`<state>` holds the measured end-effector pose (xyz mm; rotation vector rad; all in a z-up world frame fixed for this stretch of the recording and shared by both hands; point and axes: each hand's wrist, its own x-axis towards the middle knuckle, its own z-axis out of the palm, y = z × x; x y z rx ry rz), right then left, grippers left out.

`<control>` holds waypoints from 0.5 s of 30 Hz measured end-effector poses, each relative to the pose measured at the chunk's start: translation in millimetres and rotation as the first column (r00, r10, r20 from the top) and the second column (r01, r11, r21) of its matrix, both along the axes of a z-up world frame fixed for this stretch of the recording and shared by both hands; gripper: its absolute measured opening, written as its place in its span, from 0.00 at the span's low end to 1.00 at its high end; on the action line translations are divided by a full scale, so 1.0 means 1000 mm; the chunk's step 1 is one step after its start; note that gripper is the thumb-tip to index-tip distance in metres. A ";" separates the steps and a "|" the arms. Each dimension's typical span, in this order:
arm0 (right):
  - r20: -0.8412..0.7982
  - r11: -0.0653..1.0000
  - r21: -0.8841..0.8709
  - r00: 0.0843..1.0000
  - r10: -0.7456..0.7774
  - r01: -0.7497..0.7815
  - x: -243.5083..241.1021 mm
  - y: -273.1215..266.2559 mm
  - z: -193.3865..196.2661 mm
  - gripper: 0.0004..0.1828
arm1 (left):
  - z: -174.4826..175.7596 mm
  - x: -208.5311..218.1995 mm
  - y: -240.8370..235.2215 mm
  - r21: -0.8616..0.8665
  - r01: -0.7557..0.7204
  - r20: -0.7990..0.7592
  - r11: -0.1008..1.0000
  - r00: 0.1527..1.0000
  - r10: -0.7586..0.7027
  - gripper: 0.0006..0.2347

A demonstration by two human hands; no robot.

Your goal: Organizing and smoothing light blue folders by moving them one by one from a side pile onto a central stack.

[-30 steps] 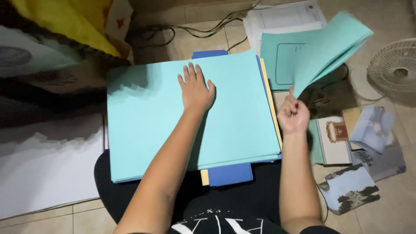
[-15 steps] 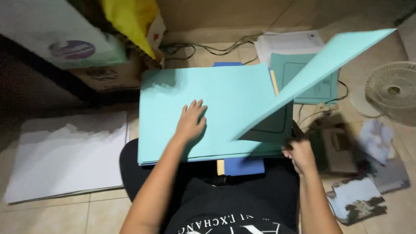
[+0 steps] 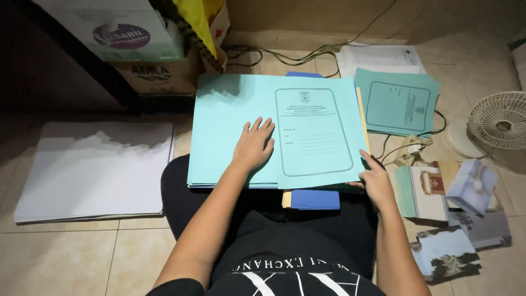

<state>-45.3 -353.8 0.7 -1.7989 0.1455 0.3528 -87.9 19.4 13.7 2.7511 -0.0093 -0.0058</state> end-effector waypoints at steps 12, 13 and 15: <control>0.084 0.996 0.043 0.993 -0.085 0.081 -0.019 0.023 0.025 0.38 | 0.004 -0.002 0.000 0.028 0.021 -0.020 0.999 1.000 -0.020 0.27; 0.081 0.996 0.043 0.993 -0.082 0.079 -0.015 0.016 0.009 0.38 | 0.004 -0.003 0.000 0.028 0.018 -0.023 0.999 1.000 -0.017 0.27; 0.113 0.997 0.011 0.991 -0.075 0.074 -0.006 0.002 -0.021 0.39 | 0.004 -0.003 -0.001 0.029 0.015 -0.016 0.999 1.000 -0.015 0.27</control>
